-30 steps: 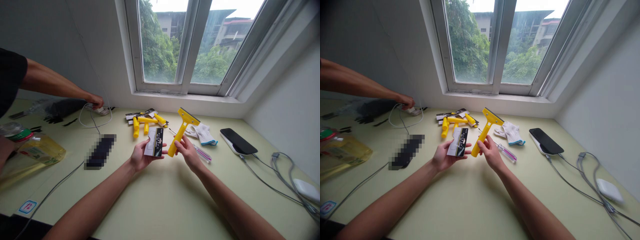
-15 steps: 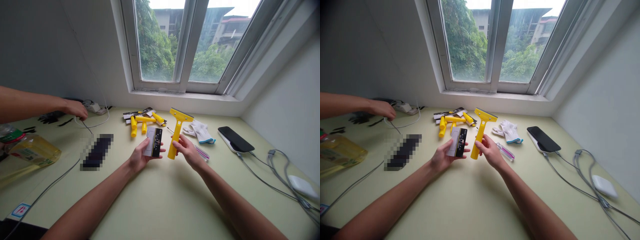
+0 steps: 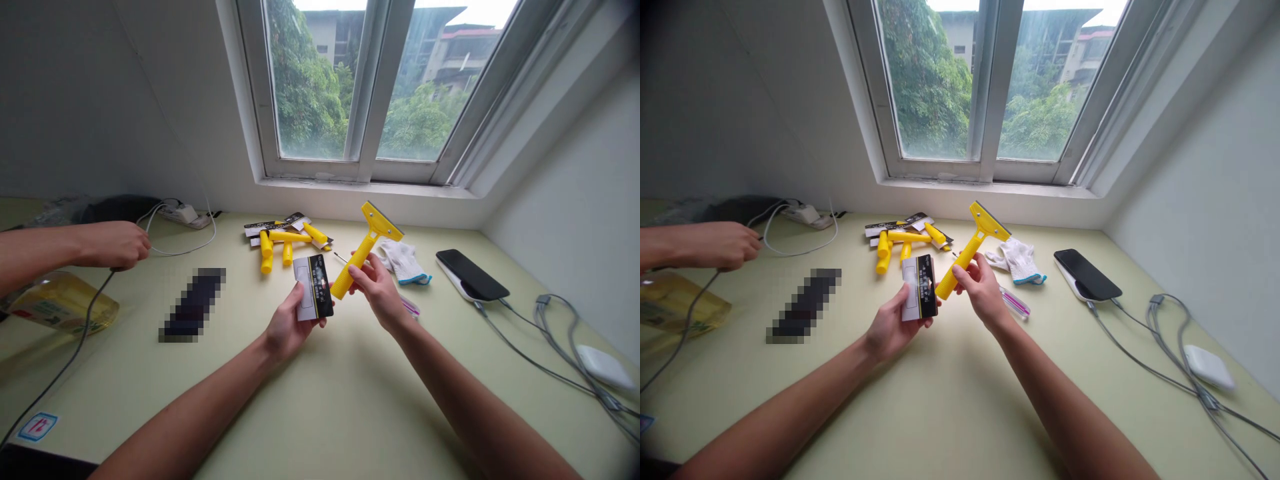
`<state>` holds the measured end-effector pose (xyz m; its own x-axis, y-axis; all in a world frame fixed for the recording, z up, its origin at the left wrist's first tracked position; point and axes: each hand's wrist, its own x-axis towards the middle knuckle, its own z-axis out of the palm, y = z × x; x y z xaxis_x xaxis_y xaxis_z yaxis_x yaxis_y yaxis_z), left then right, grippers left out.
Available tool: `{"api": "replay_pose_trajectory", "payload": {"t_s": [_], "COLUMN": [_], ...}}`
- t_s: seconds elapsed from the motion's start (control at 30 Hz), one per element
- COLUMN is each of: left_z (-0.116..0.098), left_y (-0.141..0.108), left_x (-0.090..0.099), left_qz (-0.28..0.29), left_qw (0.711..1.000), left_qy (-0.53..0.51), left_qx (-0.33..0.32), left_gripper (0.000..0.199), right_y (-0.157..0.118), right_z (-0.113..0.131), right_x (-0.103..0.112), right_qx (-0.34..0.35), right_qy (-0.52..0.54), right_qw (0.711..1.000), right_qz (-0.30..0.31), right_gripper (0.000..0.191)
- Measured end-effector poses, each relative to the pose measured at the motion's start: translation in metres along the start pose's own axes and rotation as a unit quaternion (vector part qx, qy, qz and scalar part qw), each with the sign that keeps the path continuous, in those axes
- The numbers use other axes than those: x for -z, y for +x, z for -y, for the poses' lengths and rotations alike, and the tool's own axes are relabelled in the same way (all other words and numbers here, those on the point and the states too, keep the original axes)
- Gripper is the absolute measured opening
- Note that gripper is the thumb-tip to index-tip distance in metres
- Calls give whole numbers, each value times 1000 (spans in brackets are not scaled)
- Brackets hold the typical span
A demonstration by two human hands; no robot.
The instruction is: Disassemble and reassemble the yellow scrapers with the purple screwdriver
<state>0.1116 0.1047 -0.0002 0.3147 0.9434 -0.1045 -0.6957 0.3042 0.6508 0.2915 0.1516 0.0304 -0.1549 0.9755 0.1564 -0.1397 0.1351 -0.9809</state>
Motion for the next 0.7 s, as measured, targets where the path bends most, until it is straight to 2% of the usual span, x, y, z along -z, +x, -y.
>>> {"api": "replay_pose_trajectory", "payload": {"t_s": [0.27, 0.53, 0.7], "left_z": [4, 9, 8], "left_y": [-4, -4, -5], "left_x": [-5, -11, -10], "left_qz": [31, 15, 0], "left_qw": [999, 996, 994], "left_qy": [28, 67, 83], "left_qx": [-2, -50, -65], "left_gripper": [42, 40, 42], "right_y": [1, -7, -10], "right_z": [2, -9, -11], "right_x": [-16, -30, -34], "right_qx": [13, 21, 3], "right_qy": [16, -14, 2], "right_qw": [999, 998, 999], "right_qz": [25, -56, -51], "right_gripper": [30, 31, 33]}}
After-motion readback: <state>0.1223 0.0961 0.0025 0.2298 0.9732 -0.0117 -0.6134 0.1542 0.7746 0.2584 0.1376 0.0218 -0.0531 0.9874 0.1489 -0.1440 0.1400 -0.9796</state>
